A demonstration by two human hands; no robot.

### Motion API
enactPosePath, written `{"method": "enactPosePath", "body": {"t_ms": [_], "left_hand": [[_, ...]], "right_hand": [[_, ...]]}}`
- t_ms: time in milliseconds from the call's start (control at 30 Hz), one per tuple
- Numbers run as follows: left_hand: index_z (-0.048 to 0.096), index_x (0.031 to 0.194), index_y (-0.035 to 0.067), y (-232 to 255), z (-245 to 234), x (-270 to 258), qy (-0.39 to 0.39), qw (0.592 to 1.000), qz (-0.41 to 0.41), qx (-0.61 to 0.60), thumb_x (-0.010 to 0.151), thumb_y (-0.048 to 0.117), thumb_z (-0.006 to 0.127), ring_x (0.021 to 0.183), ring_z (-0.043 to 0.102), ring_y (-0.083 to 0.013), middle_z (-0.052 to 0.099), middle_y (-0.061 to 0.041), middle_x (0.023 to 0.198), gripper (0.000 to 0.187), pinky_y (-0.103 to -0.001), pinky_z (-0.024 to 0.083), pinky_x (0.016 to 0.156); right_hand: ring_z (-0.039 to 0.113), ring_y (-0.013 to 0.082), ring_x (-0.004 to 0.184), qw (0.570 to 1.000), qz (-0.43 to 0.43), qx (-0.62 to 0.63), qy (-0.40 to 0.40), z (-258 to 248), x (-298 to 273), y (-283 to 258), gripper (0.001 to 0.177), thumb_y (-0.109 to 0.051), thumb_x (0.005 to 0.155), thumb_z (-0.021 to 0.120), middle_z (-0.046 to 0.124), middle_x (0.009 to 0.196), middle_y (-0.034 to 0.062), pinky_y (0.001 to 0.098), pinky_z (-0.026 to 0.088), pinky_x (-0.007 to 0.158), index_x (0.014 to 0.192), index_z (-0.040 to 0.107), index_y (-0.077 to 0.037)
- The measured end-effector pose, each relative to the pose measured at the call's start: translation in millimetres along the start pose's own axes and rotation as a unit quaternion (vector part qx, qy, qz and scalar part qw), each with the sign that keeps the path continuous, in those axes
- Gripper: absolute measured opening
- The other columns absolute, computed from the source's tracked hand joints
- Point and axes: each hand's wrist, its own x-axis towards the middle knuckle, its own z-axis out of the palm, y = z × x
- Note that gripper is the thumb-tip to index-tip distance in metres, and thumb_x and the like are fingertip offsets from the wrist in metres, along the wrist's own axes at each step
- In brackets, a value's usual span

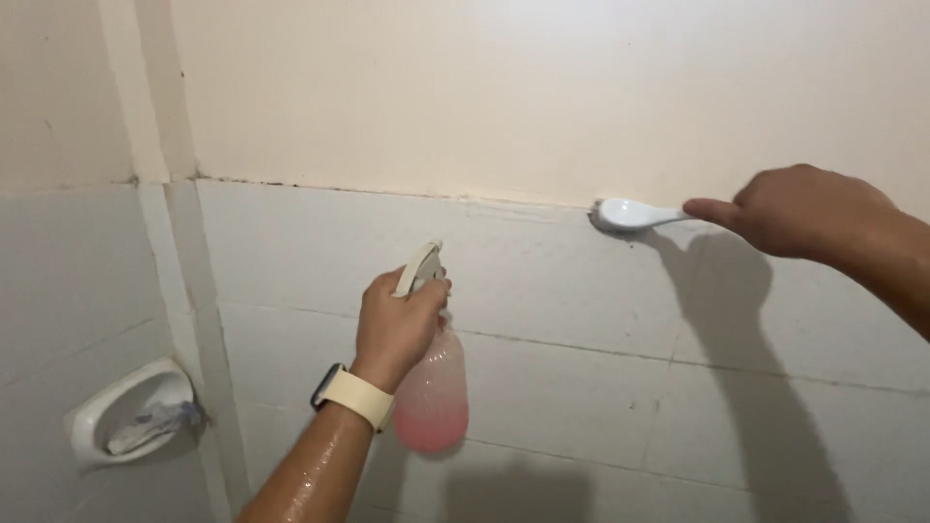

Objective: Scrubbing bathroom wall tiles with a brush and spray cleaner.

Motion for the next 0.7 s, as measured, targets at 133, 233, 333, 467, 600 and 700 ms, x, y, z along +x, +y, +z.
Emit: {"method": "enactPosePath", "body": {"t_ms": [133, 233, 333, 467, 600, 700], "left_hand": [[0.072, 0.083, -0.001, 8.9, 8.9, 0.2, -0.007, 1.000, -0.007, 0.029, 0.082, 0.018, 0.065, 0.053, 0.062, -0.0147, 0.067, -0.005, 0.063, 0.020, -0.033, 0.052, 0.053], [0.071, 0.083, -0.002, 19.4, 29.6, -7.7, -0.001, 1.000, -0.023, -0.003, 0.083, 0.016, 0.062, 0.052, 0.058, -0.0153, 0.063, -0.006, 0.061, 0.020, -0.034, 0.049, 0.051], [0.072, 0.084, -0.001, 25.7, 46.9, -16.4, 0.028, 0.997, 0.022, 0.063, 0.084, 0.018, 0.061, 0.052, 0.060, -0.0149, 0.064, -0.006, 0.059, 0.022, -0.032, 0.050, 0.054], [0.073, 0.091, 0.002, 20.6, 61.6, -23.3, -0.005, 1.000, 0.004, -0.013, 0.082, 0.018, 0.062, 0.052, 0.060, -0.0135, 0.064, -0.005, 0.061, 0.021, -0.031, 0.050, 0.052], [0.074, 0.093, 0.001, 12.1, 71.3, -29.1, -0.051, 0.998, -0.027, -0.036, 0.083, 0.017, 0.066, 0.056, 0.061, -0.0124, 0.067, -0.004, 0.068, 0.021, -0.031, 0.051, 0.052], [0.074, 0.090, -0.002, 20.2, 86.4, -26.2, -0.089, 0.995, -0.032, -0.028, 0.083, 0.016, 0.066, 0.055, 0.061, -0.0141, 0.067, -0.006, 0.068, 0.021, -0.032, 0.052, 0.053]], "right_hand": [[0.041, 0.0142, 0.052, 0.995, -0.050, 0.086, -0.011, -10.7, -14.0, -35.8, 0.078, -0.075, 0.099, 0.036, 0.047, 0.058, 0.0019, 0.0369, 0.049, 0.062, 0.063, 0.057, -0.009], [0.052, 0.0193, 0.054, 0.982, -0.122, 0.140, 0.019, -27.3, -5.7, -115.5, 0.077, -0.072, 0.099, 0.041, 0.059, 0.062, 0.0083, 0.0406, 0.048, 0.060, 0.064, 0.064, -0.008], [0.055, 0.0204, 0.058, 0.975, -0.136, 0.163, 0.059, -32.1, 4.6, -131.7, 0.075, -0.074, 0.095, 0.045, 0.063, 0.069, 0.0081, 0.0402, 0.046, 0.062, 0.066, 0.069, -0.009], [0.053, 0.0193, 0.055, 0.987, -0.100, 0.125, 0.021, -9.8, 1.2, -53.3, 0.079, -0.074, 0.098, 0.039, 0.059, 0.064, 0.0088, 0.0409, 0.048, 0.056, 0.066, 0.066, -0.007], [0.049, 0.0184, 0.056, 0.997, 0.052, 0.043, -0.028, 59.3, 36.6, 101.1, 0.083, -0.079, 0.097, 0.033, 0.053, 0.061, 0.0059, 0.0384, 0.047, 0.059, 0.080, 0.071, -0.007], [0.061, 0.0212, 0.059, 0.989, 0.133, -0.046, -0.044, 97.7, 53.2, 192.2, 0.086, -0.080, 0.096, 0.030, 0.062, 0.064, 0.0111, 0.0407, 0.055, 0.065, 0.085, 0.077, -0.008]]}}
